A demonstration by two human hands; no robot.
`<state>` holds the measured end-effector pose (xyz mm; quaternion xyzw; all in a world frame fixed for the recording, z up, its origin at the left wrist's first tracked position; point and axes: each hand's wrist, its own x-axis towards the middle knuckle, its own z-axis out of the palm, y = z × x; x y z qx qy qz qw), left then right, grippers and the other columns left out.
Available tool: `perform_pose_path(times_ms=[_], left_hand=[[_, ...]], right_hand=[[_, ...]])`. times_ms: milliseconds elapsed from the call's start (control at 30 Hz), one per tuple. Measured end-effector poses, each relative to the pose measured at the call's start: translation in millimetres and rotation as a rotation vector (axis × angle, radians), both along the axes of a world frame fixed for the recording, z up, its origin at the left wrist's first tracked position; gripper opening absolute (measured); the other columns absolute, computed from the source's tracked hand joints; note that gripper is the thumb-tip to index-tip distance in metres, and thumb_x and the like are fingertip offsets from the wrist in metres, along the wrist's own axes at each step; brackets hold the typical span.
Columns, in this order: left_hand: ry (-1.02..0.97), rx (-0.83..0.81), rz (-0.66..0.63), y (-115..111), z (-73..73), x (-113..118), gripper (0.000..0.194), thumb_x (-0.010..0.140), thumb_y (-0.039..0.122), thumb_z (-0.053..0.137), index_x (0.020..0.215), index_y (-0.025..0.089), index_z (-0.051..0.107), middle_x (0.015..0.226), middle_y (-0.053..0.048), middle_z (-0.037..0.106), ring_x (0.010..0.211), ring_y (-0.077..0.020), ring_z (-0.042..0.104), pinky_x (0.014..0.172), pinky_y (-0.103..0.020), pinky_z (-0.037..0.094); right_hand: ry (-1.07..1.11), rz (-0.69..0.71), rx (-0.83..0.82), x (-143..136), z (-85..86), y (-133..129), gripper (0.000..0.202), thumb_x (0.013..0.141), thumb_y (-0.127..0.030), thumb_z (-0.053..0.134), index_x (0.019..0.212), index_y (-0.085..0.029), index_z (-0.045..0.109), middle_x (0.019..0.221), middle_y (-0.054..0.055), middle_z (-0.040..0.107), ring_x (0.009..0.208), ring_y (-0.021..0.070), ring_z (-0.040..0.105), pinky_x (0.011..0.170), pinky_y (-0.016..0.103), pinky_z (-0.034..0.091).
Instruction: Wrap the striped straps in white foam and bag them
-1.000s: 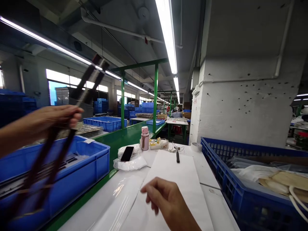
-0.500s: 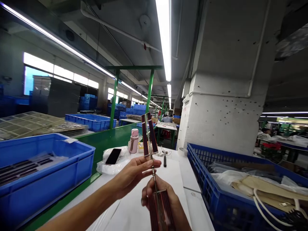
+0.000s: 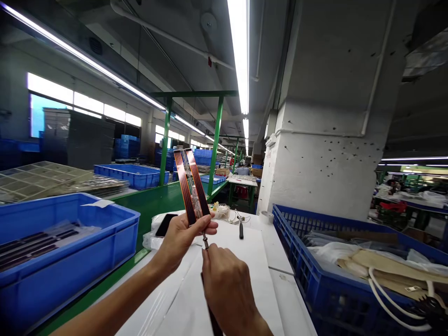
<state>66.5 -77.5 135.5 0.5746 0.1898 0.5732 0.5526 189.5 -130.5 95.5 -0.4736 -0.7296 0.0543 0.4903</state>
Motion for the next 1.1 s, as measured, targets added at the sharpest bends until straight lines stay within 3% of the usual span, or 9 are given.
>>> perform_pose_path(times_ms=[100,233,300,400,500,667,867,1000,1100], left_hand=[[0.043,-0.008,-0.108,1,8.5,-7,0.036,0.078,0.036,0.070,0.100,0.008,0.066,0.088,-0.012,0.070,0.077,-0.0161,0.067,0.073,-0.022,0.053],[0.017,-0.032,-0.262,-4,31.1,-17,0.033,0.081,0.036,0.067,0.103,0.012,0.066,0.092,-0.010,0.070,0.074,-0.0111,0.066,0.073,-0.018,0.052],[0.008,-0.004,-0.299,-7,42.2,-21,0.031,0.082,0.035,0.066,0.103,0.012,0.066,0.090,-0.009,0.070,0.073,-0.0103,0.065,0.073,-0.017,0.052],[0.020,0.075,-0.251,-9,53.6,-24,0.032,0.081,0.036,0.067,0.102,0.012,0.067,0.090,-0.009,0.070,0.074,-0.0111,0.065,0.074,-0.019,0.052],[0.065,0.147,-0.124,-6,60.0,-25,0.033,0.079,0.039,0.068,0.099,0.012,0.068,0.091,-0.010,0.070,0.075,-0.0132,0.066,0.073,-0.022,0.052],[0.130,0.218,-0.039,-1,67.9,-28,0.033,0.079,0.039,0.067,0.097,0.012,0.068,0.091,-0.010,0.070,0.077,-0.0139,0.065,0.072,-0.023,0.052],[0.148,0.205,-0.186,-2,71.7,-31,0.032,0.082,0.038,0.065,0.100,0.013,0.066,0.093,-0.010,0.069,0.071,-0.0114,0.064,0.067,-0.021,0.052],[0.170,0.220,-0.150,2,68.0,-30,0.031,0.079,0.038,0.068,0.095,0.012,0.066,0.089,-0.010,0.070,0.074,-0.0132,0.065,0.073,-0.024,0.052],[0.170,0.192,-0.153,4,64.7,-31,0.030,0.078,0.038,0.069,0.093,0.012,0.066,0.090,-0.010,0.070,0.075,-0.0142,0.065,0.072,-0.024,0.051]], right_hand=[[-0.131,0.006,0.007,1,13.8,-1,0.031,0.094,-0.033,0.042,0.067,-0.019,0.049,0.068,0.004,0.053,0.063,0.0174,0.045,0.060,0.031,0.027],[0.208,0.516,-0.361,3,42.1,-5,0.032,0.094,-0.040,0.045,0.089,-0.017,0.066,0.090,0.006,0.063,0.091,0.0209,0.053,0.079,0.031,0.039],[0.298,0.691,-0.471,4,52.2,-4,0.031,0.092,-0.040,0.051,0.094,-0.015,0.069,0.091,0.007,0.063,0.087,0.0190,0.053,0.076,0.030,0.039],[0.364,0.789,-0.474,3,60.1,-1,0.026,0.087,-0.036,0.059,0.082,-0.013,0.068,0.083,0.005,0.060,0.069,0.0130,0.045,0.064,0.026,0.035],[0.369,0.739,-0.439,-2,65.3,4,0.026,0.085,-0.036,0.061,0.070,-0.015,0.056,0.072,0.000,0.054,0.064,0.0112,0.042,0.060,0.025,0.031],[0.235,0.425,-0.319,-6,74.7,11,0.030,0.082,-0.036,0.063,0.064,-0.016,0.050,0.060,-0.004,0.044,0.059,0.0103,0.038,0.054,0.025,0.027],[0.301,0.632,-0.394,-1,81.1,9,0.025,0.079,-0.038,0.068,0.075,-0.014,0.065,0.077,0.002,0.061,0.079,0.0161,0.052,0.073,0.028,0.037],[0.333,0.479,-0.324,-5,75.0,14,0.035,0.073,-0.041,0.073,0.063,-0.017,0.049,0.060,-0.004,0.046,0.060,0.0112,0.041,0.058,0.026,0.033],[0.290,0.395,-0.253,-8,69.0,18,0.028,0.075,-0.037,0.071,0.071,-0.017,0.051,0.064,-0.004,0.047,0.059,0.0109,0.040,0.055,0.025,0.031]])
